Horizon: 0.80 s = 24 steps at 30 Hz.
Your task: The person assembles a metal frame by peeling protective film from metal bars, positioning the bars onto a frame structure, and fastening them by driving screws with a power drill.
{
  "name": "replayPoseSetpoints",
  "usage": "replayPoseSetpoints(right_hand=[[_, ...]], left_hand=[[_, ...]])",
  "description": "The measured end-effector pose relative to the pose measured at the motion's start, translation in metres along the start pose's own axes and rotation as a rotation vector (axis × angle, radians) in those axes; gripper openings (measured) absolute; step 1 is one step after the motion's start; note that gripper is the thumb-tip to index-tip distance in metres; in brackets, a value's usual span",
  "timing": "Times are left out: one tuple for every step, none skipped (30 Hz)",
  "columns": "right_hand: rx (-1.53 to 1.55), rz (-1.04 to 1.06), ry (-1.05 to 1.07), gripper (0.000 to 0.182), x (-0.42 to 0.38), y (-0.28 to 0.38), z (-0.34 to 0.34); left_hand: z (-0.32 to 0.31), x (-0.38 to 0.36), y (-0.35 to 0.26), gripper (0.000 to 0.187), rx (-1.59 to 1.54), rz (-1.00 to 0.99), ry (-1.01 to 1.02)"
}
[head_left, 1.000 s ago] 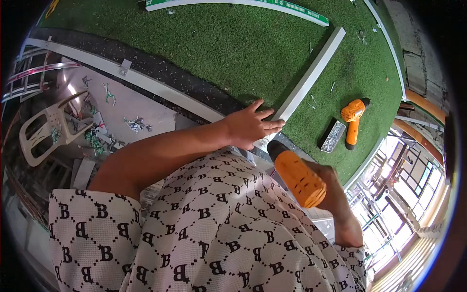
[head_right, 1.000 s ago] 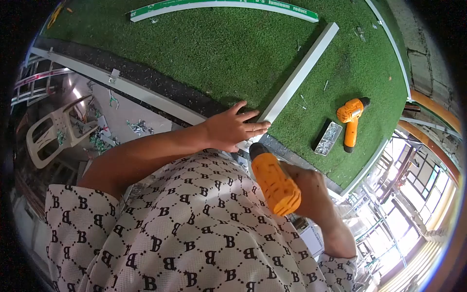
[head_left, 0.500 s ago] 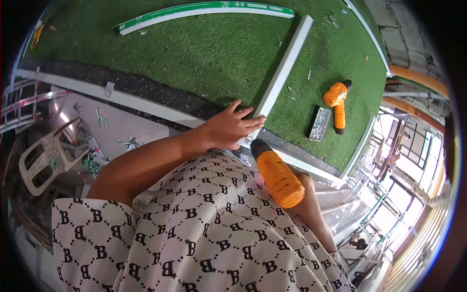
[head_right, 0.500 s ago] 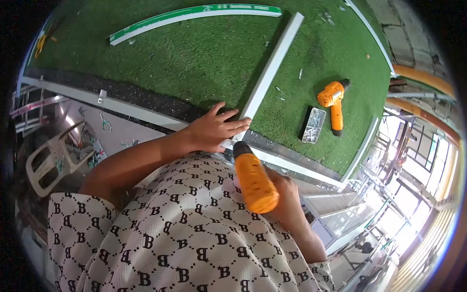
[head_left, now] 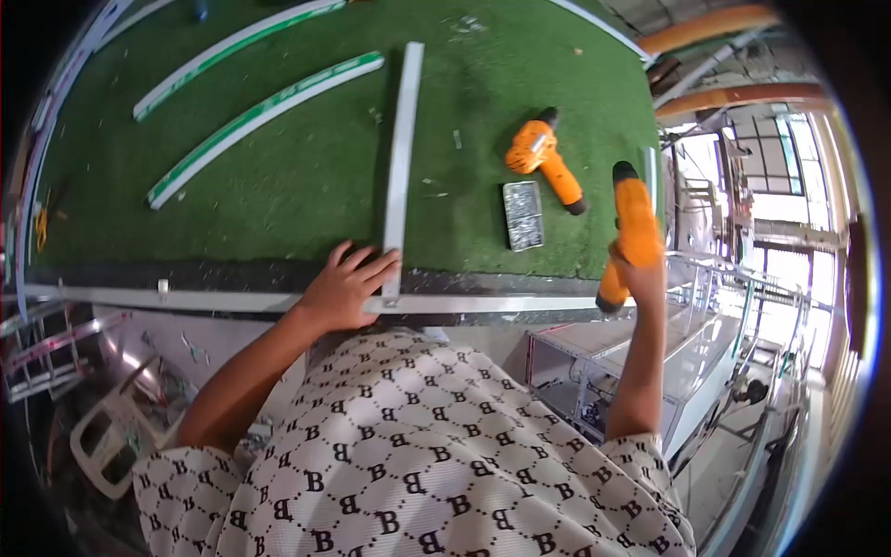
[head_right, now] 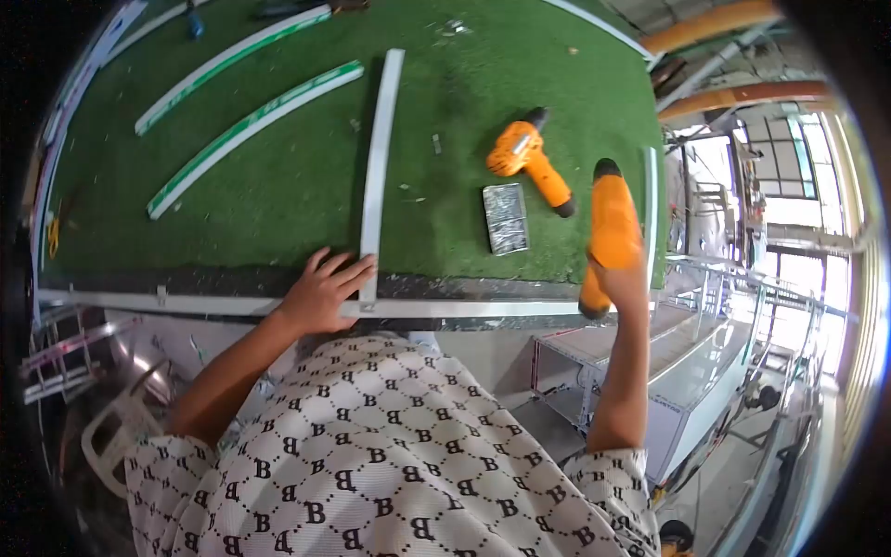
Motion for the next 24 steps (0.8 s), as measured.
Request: replayPoseSetpoints(right_hand=[[0.004,0.026,-0.054,0.073,0.019,-0.009,-0.002],[-0.07,-0.071,-0.064,0.081,0.036,-0.053,-0.009],[-0.137,-0.165,-0.071,0.088,0.052,-0.102,-0.018],[-0.119,-0.164,-0.093,0.088,0.066,-0.133,-0.026],[-0.314,-0.216,-0.104,0.088,0.077,-0.163,-0.034],[-0.508,-0.268,-0.108,0.089,0.087,-0.189,-0.04],[-0.487,-0.273,-0.115,0.089,0.094,-0.21,-0.047],[-0.451,-0.24,-0.128,0.091,0.099,-0.218,-0.052],[-0.415,-0.21,-0.139,0.094,0.101,-0.226,-0.057],[-0.346,-0.236,-0.146,0.087,0.099,-0.238,-0.061],[-0.326,-0.246,-0.147,0.087,0.098,-0.244,-0.064],[-0.352,-0.296,-0.122,0.085,0.099,-0.25,-0.067],[-0.377,-0.341,-0.096,0.083,0.1,-0.255,-0.07],[-0.346,-0.33,-0.169,0.075,0.099,-0.219,-0.056],[-0.309,-0.196,-0.255,0.073,0.102,-0.195,-0.06],[-0.272,-0.064,-0.343,0.071,0.105,-0.172,-0.065],[-0.234,0.004,-0.256,0.072,0.112,-0.144,-0.079],[-0.197,0.072,-0.173,0.072,0.122,-0.113,-0.092],[-0.191,0.083,-0.062,0.075,0.127,-0.087,-0.103],[-0.186,0.095,0.046,0.079,0.134,-0.066,-0.114],[-0.25,0.104,0.075,0.084,0.143,-0.063,-0.137],[-0.366,0.138,0.014,0.088,0.147,-0.059,-0.153],[-0.36,0.137,0.008,0.088,0.148,-0.057,-0.155],[-0.361,0.104,0.026,0.09,0.149,-0.057,-0.158]], left_hand=[[0.001,0.0,-0.001,0.087,0.007,0.01,-0.01],[0.003,0.001,-0.003,0.088,0.014,0.024,-0.019],[0.011,0.003,-0.007,0.09,-0.005,0.061,0.029],[0.02,0.005,-0.013,0.087,0.032,0.071,0.064],[0.029,0.008,-0.021,0.084,0.066,0.085,0.101],[0.039,0.014,-0.031,0.084,0.089,0.085,0.105],[0.052,0.019,-0.04,0.075,0.038,0.111,0.066],[0.061,0.029,-0.045,0.067,-0.012,0.135,0.028],[0.065,0.041,-0.05,0.067,0.009,0.134,0.042],[0.07,0.056,-0.054,0.057,-0.042,0.221,-0.008],[0.073,0.071,-0.057,0.048,-0.094,0.31,-0.06],[0.076,0.093,-0.066,0.034,-0.082,0.207,-0.259],[0.07,0.116,-0.071,0.032,-0.083,0.186,-0.281],[0.065,0.143,-0.078,0.029,-0.085,0.166,-0.305],[0.054,0.168,-0.084,0.027,-0.076,0.123,-0.326],[0.042,0.193,-0.088,0.025,-0.068,0.078,-0.346],[0.023,0.218,-0.089,0.022,0.001,0.084,-0.296],[0.007,0.239,-0.088,0.02,0.071,0.086,-0.246],[-0.005,0.254,-0.086,0.02,0.082,0.084,-0.236],[-0.019,0.267,-0.081,0.018,0.157,0.16,-0.142],[-0.027,0.276,-0.076,0.017,0.23,0.237,-0.052],[-0.024,0.281,-0.078,0.017,0.237,0.234,-0.052],[-0.026,0.282,-0.073,0.015,0.228,0.283,0.016],[-0.026,0.281,-0.07,0.014,0.221,0.332,0.082]])
Point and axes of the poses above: each hand's wrist, its own x-axis towards the middle knuckle, its own z-axis out of the back of the hand, y = z × x, the point moved 6 cm from there along x, towards the middle knuckle, and after that the axes turned 7 degrees about -x, right-handed, at the moved point
